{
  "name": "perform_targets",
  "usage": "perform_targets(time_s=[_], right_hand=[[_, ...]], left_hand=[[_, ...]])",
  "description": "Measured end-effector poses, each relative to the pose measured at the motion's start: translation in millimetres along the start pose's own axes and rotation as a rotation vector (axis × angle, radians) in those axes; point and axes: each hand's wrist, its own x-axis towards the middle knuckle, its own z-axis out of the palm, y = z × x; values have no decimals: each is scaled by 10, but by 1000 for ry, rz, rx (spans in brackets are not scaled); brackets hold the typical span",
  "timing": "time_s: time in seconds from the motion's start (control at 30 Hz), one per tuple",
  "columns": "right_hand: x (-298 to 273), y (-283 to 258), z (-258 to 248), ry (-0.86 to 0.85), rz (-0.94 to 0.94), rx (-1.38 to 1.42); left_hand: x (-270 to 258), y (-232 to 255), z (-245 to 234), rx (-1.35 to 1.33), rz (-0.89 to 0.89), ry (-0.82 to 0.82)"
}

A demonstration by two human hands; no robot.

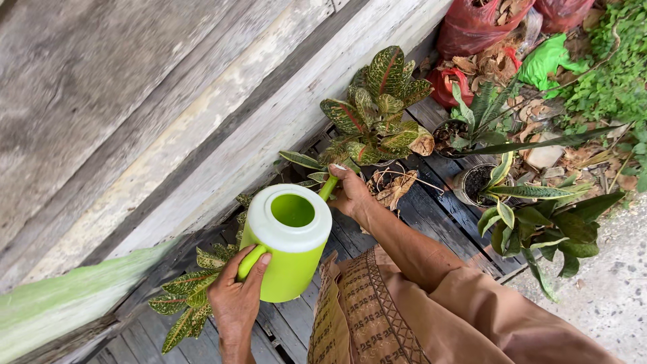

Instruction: The person holds a green watering can with both hands and pours water into several potted plants lined up along an outdoor wooden wall.

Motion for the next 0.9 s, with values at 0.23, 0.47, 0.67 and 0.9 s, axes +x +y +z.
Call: perform_targets(time_s=[0.23, 0.47, 0.67, 0.9], right_hand=[[4, -294, 54, 39, -5, 33], [-79, -305, 87, 89, -46, 47], [-160, -300, 169, 116, -178, -40], [-333, -158, 266, 144, -339, -23]], left_hand=[[231, 238, 154, 43, -45, -55], [299, 63, 105, -5, -76, -62], [418, -464, 18, -224, -61, -76], [551, -899, -142, -292, -81, -118]])
